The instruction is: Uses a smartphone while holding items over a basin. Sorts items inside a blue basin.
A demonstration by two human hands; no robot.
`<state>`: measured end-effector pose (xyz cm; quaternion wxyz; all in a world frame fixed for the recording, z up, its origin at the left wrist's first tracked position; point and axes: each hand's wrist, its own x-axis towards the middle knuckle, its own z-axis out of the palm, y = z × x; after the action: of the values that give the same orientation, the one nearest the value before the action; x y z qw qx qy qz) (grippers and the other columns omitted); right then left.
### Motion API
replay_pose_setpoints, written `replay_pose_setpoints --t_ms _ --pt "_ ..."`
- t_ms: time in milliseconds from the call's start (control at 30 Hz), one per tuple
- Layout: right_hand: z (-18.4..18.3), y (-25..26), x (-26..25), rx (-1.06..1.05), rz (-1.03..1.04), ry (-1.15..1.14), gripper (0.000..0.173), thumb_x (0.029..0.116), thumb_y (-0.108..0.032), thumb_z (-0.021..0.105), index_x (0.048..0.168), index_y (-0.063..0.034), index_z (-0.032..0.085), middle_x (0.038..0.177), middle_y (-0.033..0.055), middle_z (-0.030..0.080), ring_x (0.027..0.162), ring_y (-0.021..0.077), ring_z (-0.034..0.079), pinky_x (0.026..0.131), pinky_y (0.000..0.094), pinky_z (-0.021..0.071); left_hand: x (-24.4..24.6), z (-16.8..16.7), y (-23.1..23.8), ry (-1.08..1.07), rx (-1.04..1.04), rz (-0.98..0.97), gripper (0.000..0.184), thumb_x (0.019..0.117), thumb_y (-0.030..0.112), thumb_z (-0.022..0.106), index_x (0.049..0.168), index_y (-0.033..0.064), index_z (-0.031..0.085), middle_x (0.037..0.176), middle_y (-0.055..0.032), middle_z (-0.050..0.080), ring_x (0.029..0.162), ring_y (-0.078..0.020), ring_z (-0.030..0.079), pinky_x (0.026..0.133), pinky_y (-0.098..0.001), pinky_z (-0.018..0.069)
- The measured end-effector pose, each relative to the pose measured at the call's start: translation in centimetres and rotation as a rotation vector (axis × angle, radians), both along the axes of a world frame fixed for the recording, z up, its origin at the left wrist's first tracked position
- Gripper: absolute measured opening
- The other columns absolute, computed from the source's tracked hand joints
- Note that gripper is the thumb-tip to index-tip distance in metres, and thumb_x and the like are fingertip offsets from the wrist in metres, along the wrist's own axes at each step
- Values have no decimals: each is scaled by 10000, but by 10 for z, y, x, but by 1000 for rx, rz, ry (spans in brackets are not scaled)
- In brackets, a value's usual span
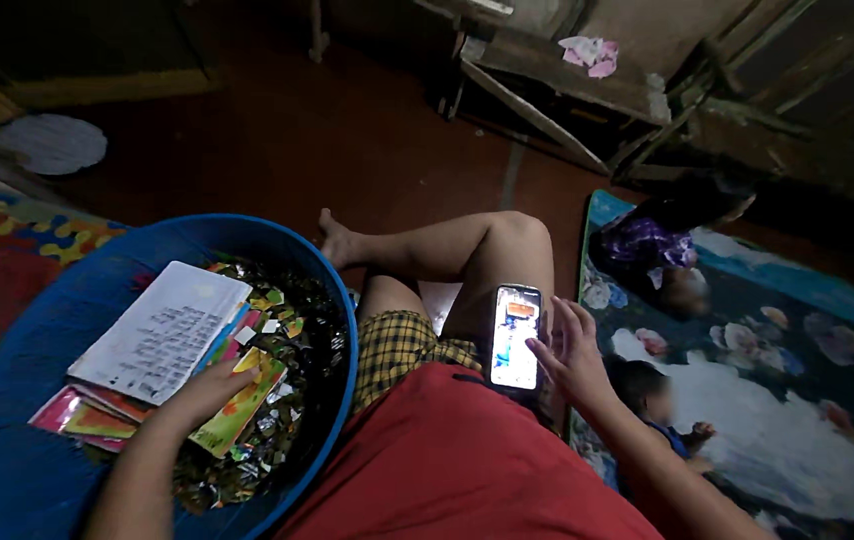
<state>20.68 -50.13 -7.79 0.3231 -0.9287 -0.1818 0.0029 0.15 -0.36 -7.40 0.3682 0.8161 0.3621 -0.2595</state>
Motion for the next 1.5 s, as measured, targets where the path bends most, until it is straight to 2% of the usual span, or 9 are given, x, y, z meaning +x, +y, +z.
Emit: replay_pose_setpoints --t_ms 67,167,333,567,767,1000,1133,1367,1500 --pt "0 1 11 -37 14 -39 827 896 -554 634 1547 -85 435 1580 280 334 1417 455 381 1107 597 386 0 -1 1 -2 3 -2 459 1088 360 502 1374 7 567 1291 -296 602 1218 -434 578 1045 -651 409" --pt "2 8 19 -88 13 -41 836 886 -581 620 1556 -116 435 1594 267 325 1427 488 349 1119 638 340 -2 -3 3 3 19 -20 494 1085 391 498 1390 8 561 1320 -298 592 1254 -446 561 1064 -662 396" --pt "16 30 0 -44 -115 -10 985 776 -603 719 1535 -49 423 1319 299 539 1159 452 547 951 613 465 -4 -2 6 -1 11 -38 512 1088 403 485 1396 -1 552 1332 -304 583 1268 -448 551 1071 -662 386" --pt "1 53 -27 24 -224 21 1180 623 -433 917 1567 -23 340 1431 413 380 1267 600 423 1003 712 400 -4 -1 5 -35 16 -68 520 1081 413 493 1378 -6 571 1336 -295 586 1280 -445 547 1082 -660 379" --pt "-5 47 -42 18 -146 -36 1191 652 -477 857 1551 73 302 1406 465 384 1266 657 392 1030 741 348 -5 -6 7 -57 13 -89 541 1078 418 494 1390 -19 558 1357 -300 575 1308 -450 529 1085 -673 369" --pt "-16 56 -29 10 -210 -78 1291 588 -502 887 1584 28 261 1453 452 347 1311 645 362 1070 722 321 -3 -9 7 -53 26 -110 618 1075 480 466 1423 -27 531 1416 -296 543 1360 -449 492 1112 -680 340" --pt "-14 60 -30 -4 -220 -82 1251 598 -427 899 1586 14 270 1464 460 324 1308 665 351 1048 744 329 -5 -6 4 -52 45 -128 747 989 587 583 1389 -43 549 1368 -308 568 1312 -463 529 1084 -687 375" --pt "-10 53 -27 -1 -208 -88 1250 580 -401 914 1566 47 290 1447 458 352 1305 638 378 1069 707 337 -5 -8 6 -57 40 -184 735 944 495 707 1419 -34 521 1381 -305 559 1321 -458 520 1088 -685 372" --pt "20 60 -25 -6 -46 -309 1036 754 -449 804 1491 133 368 1508 457 282 1396 643 273 1144 693 242 -7 -4 9 -85 2 -201 691 953 399 731 1430 -46 506 1380 -311 556 1315 -463 522 1093 -675 371"
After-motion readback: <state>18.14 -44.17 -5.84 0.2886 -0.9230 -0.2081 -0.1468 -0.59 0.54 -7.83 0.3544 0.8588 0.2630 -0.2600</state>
